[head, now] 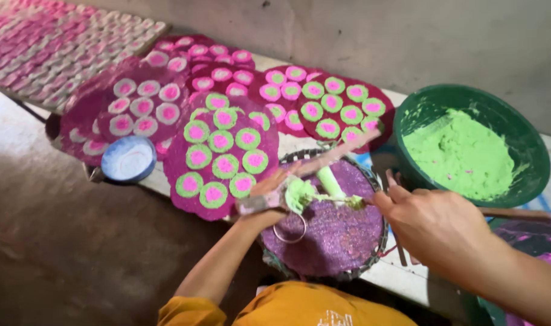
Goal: The person prepares food decorations by scooping green and pink paste from bowls and applying it to small circular patterns on a tray.
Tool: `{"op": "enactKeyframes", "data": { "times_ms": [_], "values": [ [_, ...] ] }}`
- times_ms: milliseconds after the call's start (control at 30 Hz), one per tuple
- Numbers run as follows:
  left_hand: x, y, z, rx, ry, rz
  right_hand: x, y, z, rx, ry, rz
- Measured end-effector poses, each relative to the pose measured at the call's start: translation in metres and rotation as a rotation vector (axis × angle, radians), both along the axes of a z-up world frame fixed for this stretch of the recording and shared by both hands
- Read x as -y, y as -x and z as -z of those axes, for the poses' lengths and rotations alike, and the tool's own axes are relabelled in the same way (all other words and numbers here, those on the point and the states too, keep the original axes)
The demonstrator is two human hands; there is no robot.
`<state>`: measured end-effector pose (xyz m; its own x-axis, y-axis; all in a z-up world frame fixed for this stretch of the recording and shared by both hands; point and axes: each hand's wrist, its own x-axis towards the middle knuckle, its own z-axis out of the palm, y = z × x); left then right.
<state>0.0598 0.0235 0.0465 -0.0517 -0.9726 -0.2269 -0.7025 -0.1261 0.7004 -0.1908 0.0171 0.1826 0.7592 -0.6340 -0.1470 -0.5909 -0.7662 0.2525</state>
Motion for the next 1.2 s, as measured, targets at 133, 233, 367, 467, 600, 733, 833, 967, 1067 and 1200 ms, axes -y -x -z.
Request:
{"op": "enactKeyframes", "data": {
  "times_ms": [133, 233, 367, 467, 600, 733, 833, 967, 1067, 1200],
  "values": [
    [0.008, -0.005, 0.006, 0.150, 0.142, 0.101, 0.002, -0.043, 0.044, 0.016, 0.114, -0.099],
    [0.017, -0.001, 0.031, 0.037, 0.265, 0.083, 0.005, -0.068, 0.076, 0.070, 0.112, -0.133],
    [0.017, -0.017, 0.055, 0.248, 0.802, 0.146, 0.001, -0.050, 0.035, -0.030, -0.034, 0.018],
    [0.026, -0.036, 0.051, 0.232, 0.409, 0.109, -0.003, -0.024, -0.016, 0.000, 0.011, 0.145],
    [0.027, -0.038, 0.035, 0.192, 0.487, 0.130, 0.005, -0.061, 0.014, -0.062, 0.012, 0.079],
    [0.030, -0.024, 0.019, 0.203, 0.657, 0.113, 0.010, -0.092, 0.074, -0.057, 0.106, -0.028],
    [0.035, -0.029, 0.019, 0.012, -0.038, 0.023, 0.012, -0.065, 0.076, 0.052, 0.064, 0.002],
    [0.046, -0.049, 0.038, 0.050, 0.243, -0.214, 0.017, -0.021, 0.062, 0.441, 0.059, 0.178],
    [0.056, -0.046, 0.055, 0.189, 0.833, -0.244, 0.027, -0.047, 0.091, 0.943, -0.269, 0.296],
    [0.068, -0.033, 0.067, 0.280, 0.542, -0.270, 0.011, -0.080, 0.161, 1.193, -0.414, 0.292]
  ]
}}
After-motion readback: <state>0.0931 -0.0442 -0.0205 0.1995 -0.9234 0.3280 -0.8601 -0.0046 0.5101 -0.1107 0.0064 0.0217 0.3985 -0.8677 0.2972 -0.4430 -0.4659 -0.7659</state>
